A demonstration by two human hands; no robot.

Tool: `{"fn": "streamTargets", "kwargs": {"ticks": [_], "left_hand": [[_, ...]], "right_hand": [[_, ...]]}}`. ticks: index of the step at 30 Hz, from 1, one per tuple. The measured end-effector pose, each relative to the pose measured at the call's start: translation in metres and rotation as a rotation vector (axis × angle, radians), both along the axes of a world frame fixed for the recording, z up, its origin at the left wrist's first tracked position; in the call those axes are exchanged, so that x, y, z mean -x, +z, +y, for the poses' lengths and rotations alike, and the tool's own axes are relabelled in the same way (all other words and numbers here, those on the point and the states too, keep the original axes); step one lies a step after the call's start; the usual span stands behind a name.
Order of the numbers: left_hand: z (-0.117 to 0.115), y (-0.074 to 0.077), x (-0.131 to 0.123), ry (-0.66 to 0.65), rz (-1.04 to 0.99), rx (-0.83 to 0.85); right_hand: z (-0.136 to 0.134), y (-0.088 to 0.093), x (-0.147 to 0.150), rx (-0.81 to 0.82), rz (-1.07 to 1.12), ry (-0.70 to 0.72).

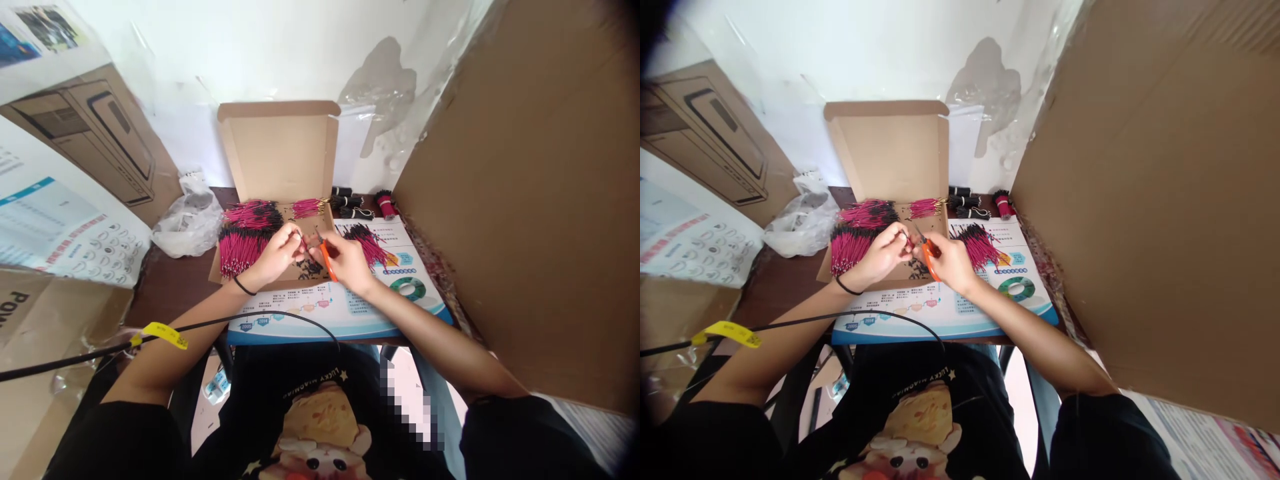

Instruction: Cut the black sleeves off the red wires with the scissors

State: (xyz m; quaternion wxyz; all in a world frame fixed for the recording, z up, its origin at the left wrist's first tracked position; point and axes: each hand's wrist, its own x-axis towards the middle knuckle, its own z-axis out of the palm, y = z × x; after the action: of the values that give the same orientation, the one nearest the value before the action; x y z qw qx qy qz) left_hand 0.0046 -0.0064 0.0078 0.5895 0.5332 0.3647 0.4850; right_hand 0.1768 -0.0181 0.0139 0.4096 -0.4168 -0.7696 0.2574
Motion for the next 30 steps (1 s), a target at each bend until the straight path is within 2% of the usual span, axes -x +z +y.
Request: {"fn": "streamTargets", "kwargs": {"ticks": [7,13,19,25,27,30], "left_hand": [[0.005,-0.002,0.005,-0.055,-0.196,0.060],[0.000,0.000,0.004,-0.109,-0.180,0.065],[-0.004,0.001,0.001,-0.025,-0.109,0.016],[-0.003,-0.002,0.001,0.009,0.025,-0.025],[-0.002,-0.002,0.002,0.013,0.044,-0.053],[0.000,0.000,0.006,0.006,0.066,-0.083]], "right_hand": [[0.009,-0.017,0.011,0.267,0.435,0.162],[0.011,-0.022,0.010,0.277,0.390,0.143],[0.008,-0.023,0.010,0.259,0.342,0.101],[0.006,-0.019,0.009,0.174,0.247,0.061],[0.005,-0.011,0.005,0.058,0.164,0.018],[0.006,0.005,-0.006,-0.201,-0.041,-0.112]]}}
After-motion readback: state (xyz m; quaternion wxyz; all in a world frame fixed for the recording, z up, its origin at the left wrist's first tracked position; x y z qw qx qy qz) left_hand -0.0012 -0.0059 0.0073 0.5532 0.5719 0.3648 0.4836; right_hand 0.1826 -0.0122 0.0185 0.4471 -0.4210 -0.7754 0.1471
